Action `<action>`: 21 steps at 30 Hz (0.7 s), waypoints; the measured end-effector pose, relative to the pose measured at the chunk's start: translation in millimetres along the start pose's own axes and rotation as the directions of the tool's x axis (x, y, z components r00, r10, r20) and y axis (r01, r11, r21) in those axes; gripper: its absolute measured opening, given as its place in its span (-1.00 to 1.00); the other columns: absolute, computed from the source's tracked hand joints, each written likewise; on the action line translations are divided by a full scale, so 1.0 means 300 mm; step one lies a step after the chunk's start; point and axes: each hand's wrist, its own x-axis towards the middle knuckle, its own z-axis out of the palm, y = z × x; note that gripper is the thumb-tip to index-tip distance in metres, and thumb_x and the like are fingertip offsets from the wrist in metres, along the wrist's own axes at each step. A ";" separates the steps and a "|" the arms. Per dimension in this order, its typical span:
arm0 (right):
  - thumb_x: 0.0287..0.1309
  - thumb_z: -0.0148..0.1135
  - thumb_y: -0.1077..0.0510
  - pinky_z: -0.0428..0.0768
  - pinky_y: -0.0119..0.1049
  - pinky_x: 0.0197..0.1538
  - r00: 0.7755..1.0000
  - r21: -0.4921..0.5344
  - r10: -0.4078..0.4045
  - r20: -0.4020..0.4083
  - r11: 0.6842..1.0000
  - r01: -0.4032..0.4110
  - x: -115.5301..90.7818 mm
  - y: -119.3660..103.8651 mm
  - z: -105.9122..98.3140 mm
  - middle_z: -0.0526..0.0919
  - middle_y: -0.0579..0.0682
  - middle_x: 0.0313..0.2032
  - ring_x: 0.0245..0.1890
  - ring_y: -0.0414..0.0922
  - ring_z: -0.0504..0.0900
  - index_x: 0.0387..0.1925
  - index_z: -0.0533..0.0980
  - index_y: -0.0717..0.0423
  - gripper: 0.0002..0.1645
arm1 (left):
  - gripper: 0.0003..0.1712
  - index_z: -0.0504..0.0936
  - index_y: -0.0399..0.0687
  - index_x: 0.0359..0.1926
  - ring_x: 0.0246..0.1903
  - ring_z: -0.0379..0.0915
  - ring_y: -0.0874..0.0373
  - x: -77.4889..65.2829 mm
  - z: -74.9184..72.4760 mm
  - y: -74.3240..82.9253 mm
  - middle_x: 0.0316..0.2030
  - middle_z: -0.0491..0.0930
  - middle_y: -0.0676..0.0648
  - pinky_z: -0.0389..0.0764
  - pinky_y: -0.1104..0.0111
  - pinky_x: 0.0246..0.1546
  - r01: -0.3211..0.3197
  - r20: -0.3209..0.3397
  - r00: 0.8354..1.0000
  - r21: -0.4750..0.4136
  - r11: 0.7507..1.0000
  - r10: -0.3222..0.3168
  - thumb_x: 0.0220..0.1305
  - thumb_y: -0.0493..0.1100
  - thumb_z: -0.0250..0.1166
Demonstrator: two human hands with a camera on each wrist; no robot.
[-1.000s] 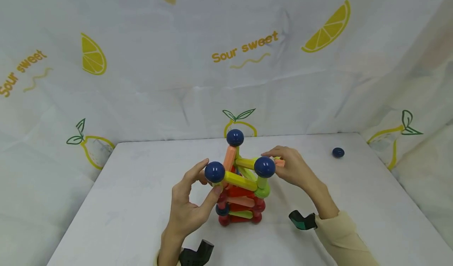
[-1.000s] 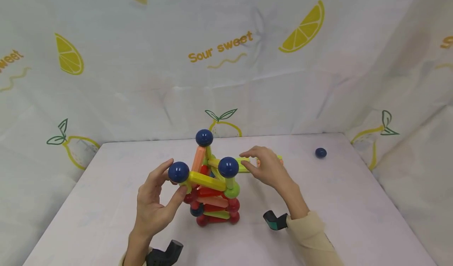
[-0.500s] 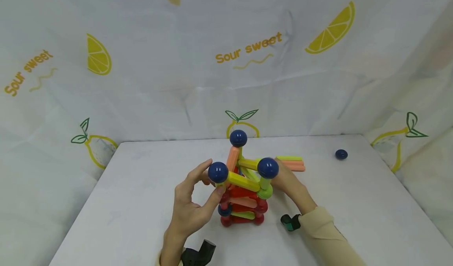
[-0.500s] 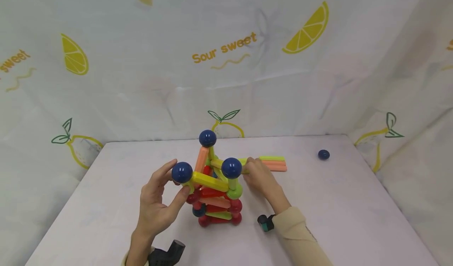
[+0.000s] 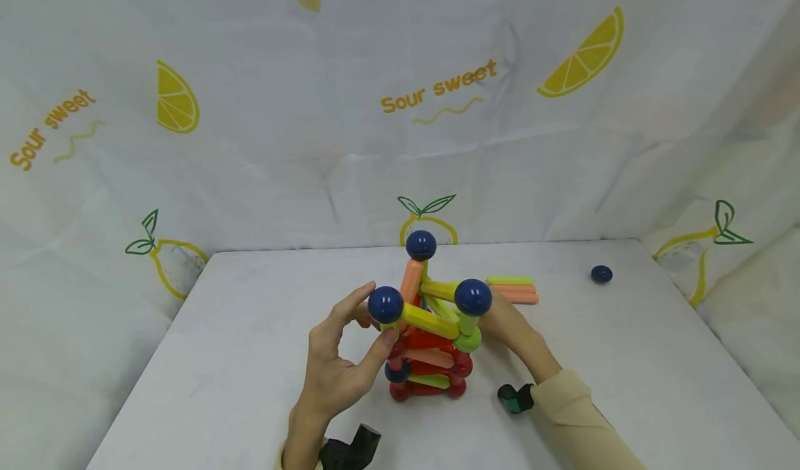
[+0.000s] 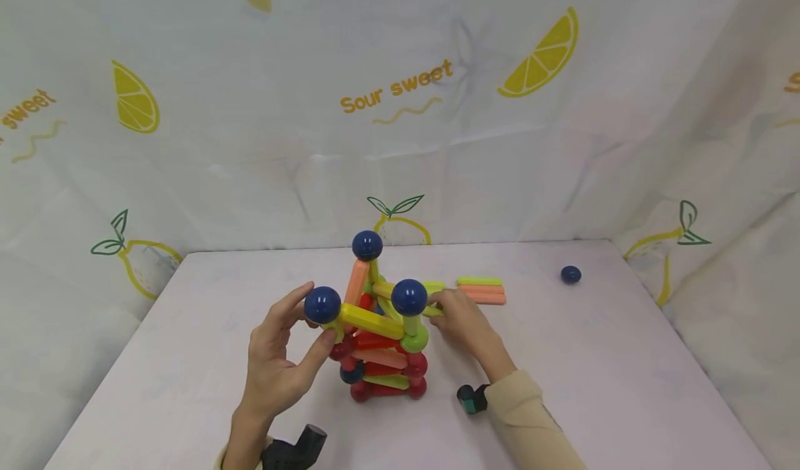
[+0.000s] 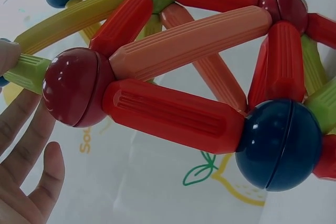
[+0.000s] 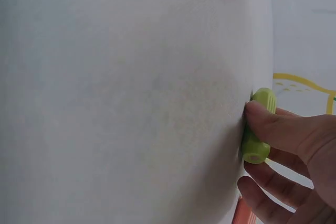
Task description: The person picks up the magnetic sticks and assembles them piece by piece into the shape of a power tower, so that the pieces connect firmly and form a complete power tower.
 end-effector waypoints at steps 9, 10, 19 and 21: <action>0.17 0.37 0.32 0.69 0.01 -0.05 0.994 0.039 -0.092 -0.051 0.995 0.094 -0.044 0.018 -0.086 0.67 -0.02 -0.36 -0.26 -0.09 0.60 -0.26 0.66 0.16 -0.91 | -0.15 0.43 -0.16 0.38 -0.29 0.52 0.19 -0.001 -0.006 -0.004 -0.22 0.74 -0.07 0.57 0.37 -0.17 0.049 0.073 0.996 -0.001 0.999 -0.048 0.04 -0.33 0.53; 0.16 0.38 0.33 0.70 0.01 -0.07 0.992 0.048 -0.104 -0.072 0.993 0.108 -0.048 0.011 -0.105 0.68 0.00 -0.35 -0.25 -0.07 0.62 -0.24 0.68 0.18 -0.89 | -0.11 0.41 -0.14 0.40 -0.27 0.52 0.20 -0.002 -0.006 -0.005 -0.21 0.73 -0.06 0.58 0.37 -0.17 0.066 0.095 0.993 0.005 0.998 -0.066 0.02 -0.31 0.57; 0.14 0.42 0.37 0.63 -0.56 -0.07 0.887 0.161 -0.233 -0.400 0.934 0.318 -0.130 -0.220 -0.344 0.74 -0.04 -0.13 -0.17 -0.25 0.63 0.06 0.68 0.17 -0.59 | -0.12 0.38 0.04 0.35 -0.23 0.61 0.26 -0.001 0.006 -0.001 -0.09 0.70 0.04 0.71 0.36 -0.15 0.247 0.262 0.936 -0.013 0.969 -0.235 0.03 -0.20 0.61; 0.10 0.41 0.45 0.60 -0.59 -0.05 0.834 0.214 -0.289 -0.470 0.879 0.425 -0.159 -0.300 -0.389 0.73 -0.12 -0.13 -0.18 -0.29 0.61 0.05 0.68 0.19 -0.56 | -0.16 0.40 0.03 0.32 -0.28 0.63 0.26 0.000 0.008 0.000 -0.10 0.70 0.02 0.73 0.34 -0.16 0.257 0.260 0.936 -0.041 0.966 -0.238 0.05 -0.23 0.60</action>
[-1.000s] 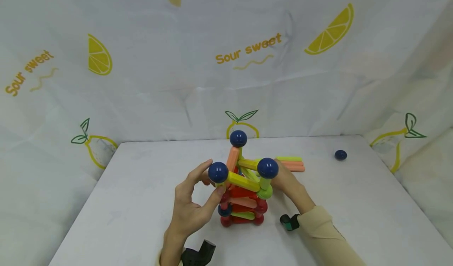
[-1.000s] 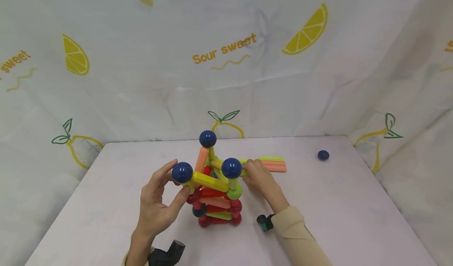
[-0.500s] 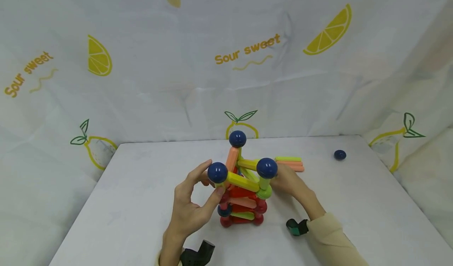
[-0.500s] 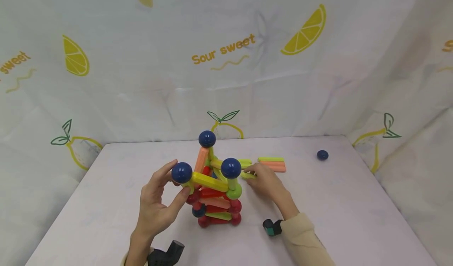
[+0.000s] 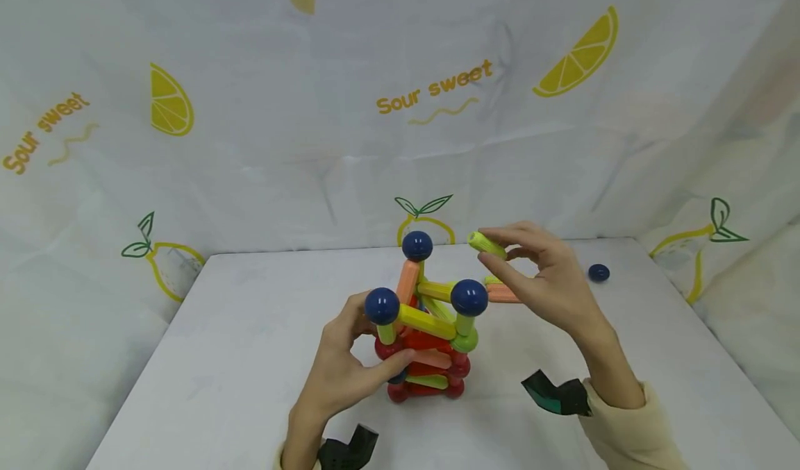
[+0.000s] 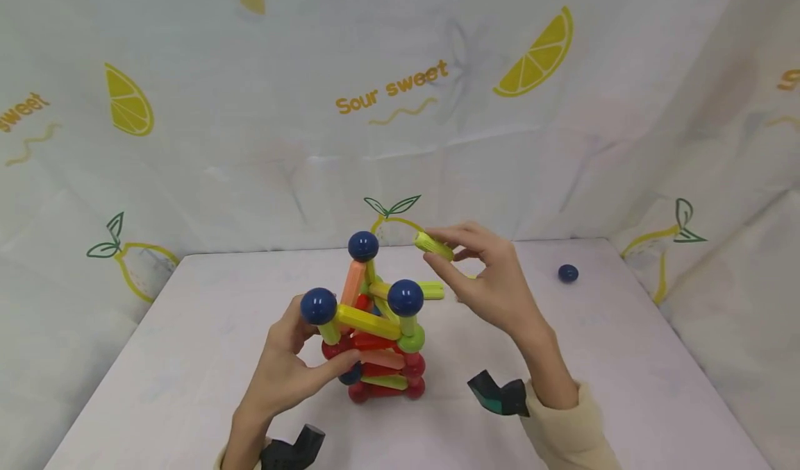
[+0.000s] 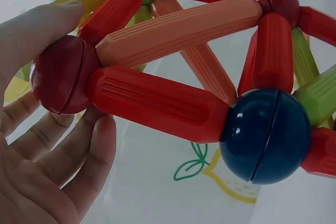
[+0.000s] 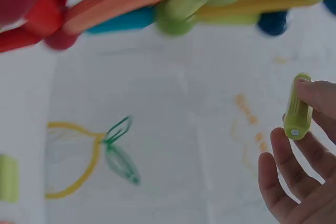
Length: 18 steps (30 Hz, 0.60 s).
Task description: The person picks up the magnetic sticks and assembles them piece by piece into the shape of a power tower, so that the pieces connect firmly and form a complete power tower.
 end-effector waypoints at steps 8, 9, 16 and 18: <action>-0.03 0.50 0.44 0.62 -0.45 -0.01 0.971 0.113 -0.225 0.086 0.970 0.215 0.023 -0.244 0.040 0.76 -0.09 -0.13 -0.14 -0.26 0.65 0.03 0.70 0.12 -0.48 | -0.29 0.47 -0.01 0.24 -0.28 0.64 0.25 0.002 0.008 -0.001 -0.04 0.69 -0.04 0.75 0.33 -0.18 -0.004 -0.028 1.000 -0.029 1.000 0.003 0.07 -0.29 0.57; -0.01 0.50 0.42 0.63 -0.44 -0.01 0.967 0.120 -0.228 0.112 0.969 0.214 0.023 -0.251 0.050 0.76 -0.08 -0.12 -0.12 -0.25 0.66 0.05 0.70 0.12 -0.48 | -0.29 0.48 -0.03 0.24 -0.28 0.63 0.24 0.001 0.008 -0.003 -0.05 0.69 -0.06 0.75 0.33 -0.18 -0.012 -0.030 0.999 -0.029 1.000 0.012 0.08 -0.29 0.56; 0.07 0.50 0.33 0.60 -0.47 -0.23 0.938 0.124 -0.263 0.223 0.963 0.241 0.018 -0.237 0.105 0.73 -0.10 -0.09 -0.14 -0.28 0.62 0.07 0.69 0.10 -0.53 | -0.30 0.49 -0.02 0.23 -0.25 0.62 0.23 -0.002 -0.006 -0.009 -0.02 0.69 -0.06 0.75 0.34 -0.18 -0.023 -0.026 0.999 -0.036 0.999 0.022 0.06 -0.31 0.57; 0.09 0.49 0.31 0.56 -0.49 -0.29 0.932 0.120 -0.269 0.241 0.962 0.246 0.016 -0.229 0.114 0.72 -0.11 -0.09 -0.17 -0.30 0.59 0.07 0.70 0.07 -0.55 | -0.30 0.49 -0.01 0.23 -0.25 0.62 0.24 -0.002 -0.015 -0.009 -0.02 0.69 -0.05 0.75 0.34 -0.18 -0.017 -0.020 1.000 -0.040 0.999 0.017 0.07 -0.30 0.57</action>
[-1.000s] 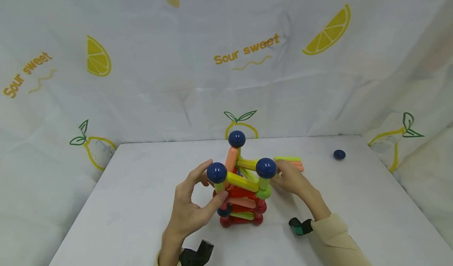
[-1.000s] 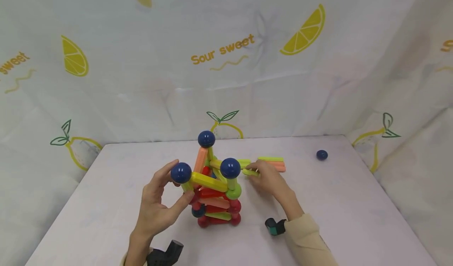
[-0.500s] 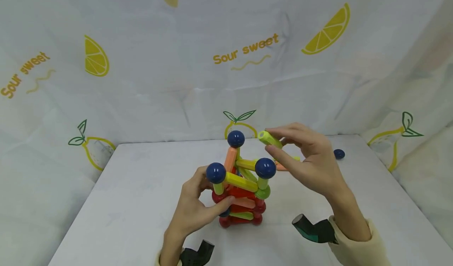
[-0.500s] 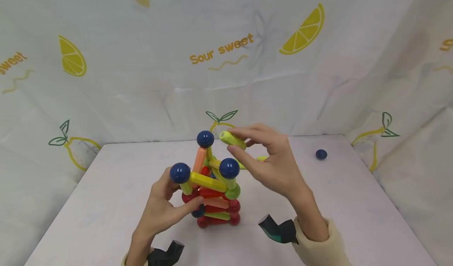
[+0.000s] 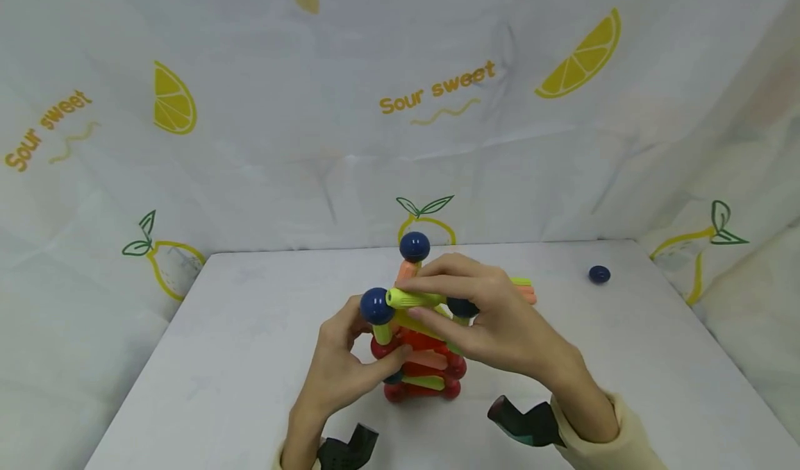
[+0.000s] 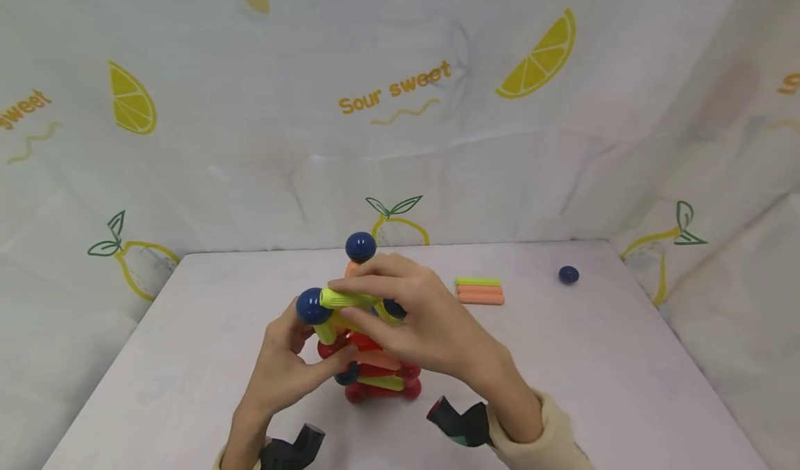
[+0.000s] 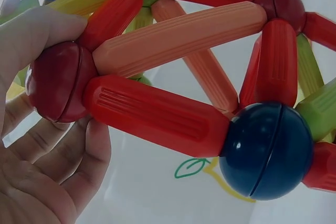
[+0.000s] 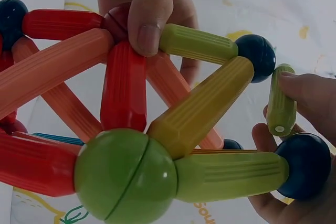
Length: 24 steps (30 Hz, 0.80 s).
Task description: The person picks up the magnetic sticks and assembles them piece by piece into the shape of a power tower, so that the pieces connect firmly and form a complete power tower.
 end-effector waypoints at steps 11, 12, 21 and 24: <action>0.12 0.47 0.31 0.53 -0.51 -0.32 0.999 0.003 -0.039 0.031 0.999 0.039 0.012 0.009 0.026 0.65 -0.13 -0.09 -0.18 -0.30 0.51 0.11 0.67 0.07 -0.53 | -0.28 0.49 -0.04 0.22 -0.28 0.63 0.22 -0.009 -0.047 -0.008 -0.05 0.70 -0.07 0.75 0.34 -0.17 0.013 0.010 1.000 0.008 1.000 -0.013 0.02 -0.34 0.58; 0.12 0.47 0.30 0.53 -0.52 -0.31 0.999 0.002 -0.041 0.034 0.999 0.041 0.014 0.008 0.027 0.65 -0.13 -0.08 -0.17 -0.30 0.51 0.11 0.67 0.07 -0.53 | -0.27 0.49 -0.03 0.22 -0.27 0.63 0.22 -0.010 -0.050 -0.007 -0.04 0.70 -0.06 0.75 0.33 -0.16 0.016 0.011 1.000 0.010 1.000 -0.016 0.02 -0.34 0.58; 0.12 0.46 0.33 0.53 -0.49 -0.29 0.997 -0.018 -0.056 0.051 0.998 0.057 0.012 0.011 0.031 0.64 -0.08 -0.13 -0.22 -0.28 0.49 0.10 0.69 0.10 -0.54 | -0.27 0.50 -0.03 0.21 -0.28 0.61 0.23 -0.011 -0.064 -0.007 -0.06 0.70 -0.05 0.75 0.34 -0.17 0.011 0.012 1.000 0.021 1.000 -0.011 0.01 -0.35 0.59; 0.14 0.46 0.29 0.52 -0.48 -0.32 0.997 -0.029 -0.019 0.071 0.999 0.021 0.011 0.008 0.030 0.63 -0.14 -0.12 -0.23 -0.32 0.47 0.09 0.69 0.03 -0.55 | -0.28 0.50 -0.04 0.21 -0.27 0.62 0.23 -0.013 -0.065 -0.012 -0.06 0.70 -0.05 0.75 0.34 -0.16 0.009 0.013 1.000 0.025 1.000 -0.010 0.02 -0.34 0.58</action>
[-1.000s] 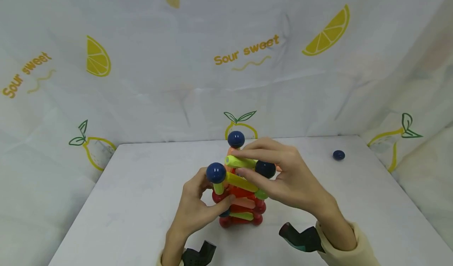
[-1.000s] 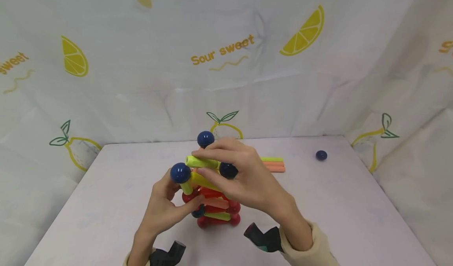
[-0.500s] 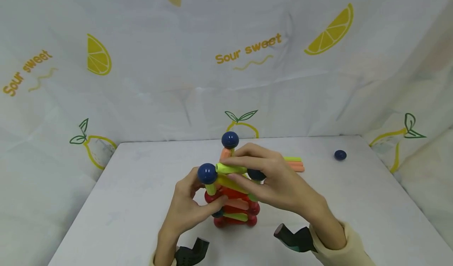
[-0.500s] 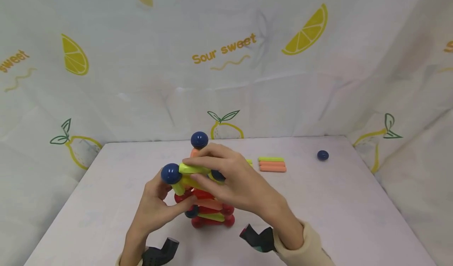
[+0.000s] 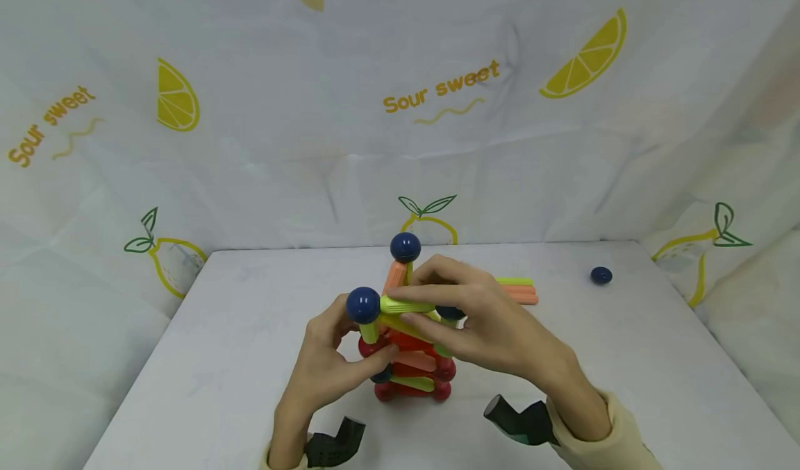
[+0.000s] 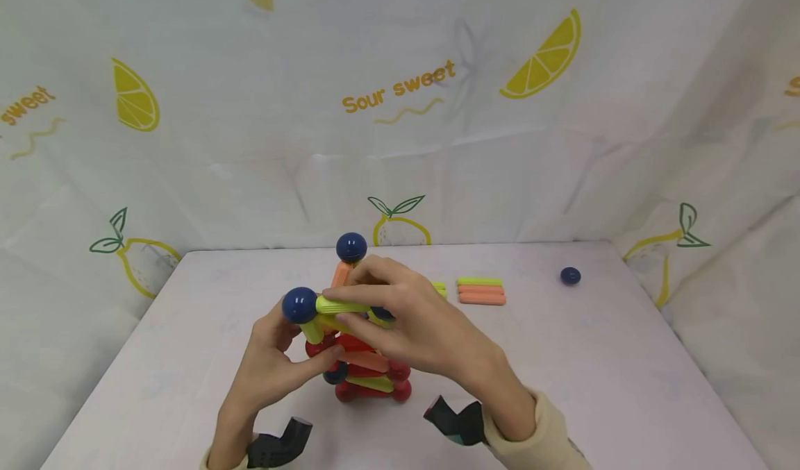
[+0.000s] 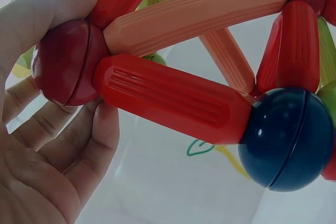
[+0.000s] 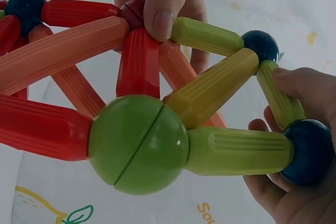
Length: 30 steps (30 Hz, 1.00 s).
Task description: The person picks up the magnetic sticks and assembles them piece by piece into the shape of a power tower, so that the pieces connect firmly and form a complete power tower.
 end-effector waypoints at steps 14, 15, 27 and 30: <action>0.17 0.44 0.29 0.50 -0.51 -0.30 1.000 0.005 -0.028 -0.015 1.000 0.028 0.008 0.001 0.037 0.63 -0.09 -0.11 -0.25 -0.30 0.48 0.12 0.67 0.06 -0.55 | -0.28 0.50 0.00 0.25 -0.17 0.69 0.20 -0.009 -0.034 -0.006 -0.04 0.70 -0.05 0.75 0.32 -0.10 0.011 0.008 1.000 -0.002 1.000 -0.011 0.06 -0.35 0.56; 0.17 0.44 0.29 0.52 -0.51 -0.28 1.000 0.008 -0.021 -0.012 1.000 0.021 0.007 -0.002 0.039 0.63 -0.09 -0.09 -0.24 -0.29 0.50 0.14 0.66 0.05 -0.54 | -0.29 0.50 0.00 0.25 -0.15 0.70 0.21 -0.010 -0.040 -0.007 -0.03 0.71 -0.03 0.75 0.31 -0.08 0.016 0.010 1.000 0.002 1.000 -0.016 0.08 -0.35 0.55; 0.17 0.46 0.23 0.70 -0.35 0.03 0.998 0.068 0.069 -0.007 0.995 -0.068 -0.015 -0.011 0.044 0.68 -0.07 0.12 0.06 -0.20 0.65 0.20 0.62 0.01 -0.47 | -0.44 0.65 -0.04 0.10 -0.18 0.65 0.29 -0.021 -0.092 -0.038 -0.14 0.76 -0.03 0.67 0.46 -0.10 0.024 -0.237 0.971 0.159 0.987 0.014 0.05 -0.43 0.53; 0.21 0.40 0.26 0.67 -0.35 0.08 0.981 0.051 0.051 -0.187 0.998 -0.042 -0.027 0.009 0.029 0.75 -0.02 0.01 0.05 -0.20 0.68 0.07 0.68 0.10 -0.63 | -0.55 0.70 -0.05 -0.01 -0.23 0.66 0.28 -0.016 -0.087 -0.041 -0.20 0.78 -0.02 0.67 0.48 -0.17 0.089 -0.343 0.939 0.207 0.974 -0.014 0.05 -0.38 0.55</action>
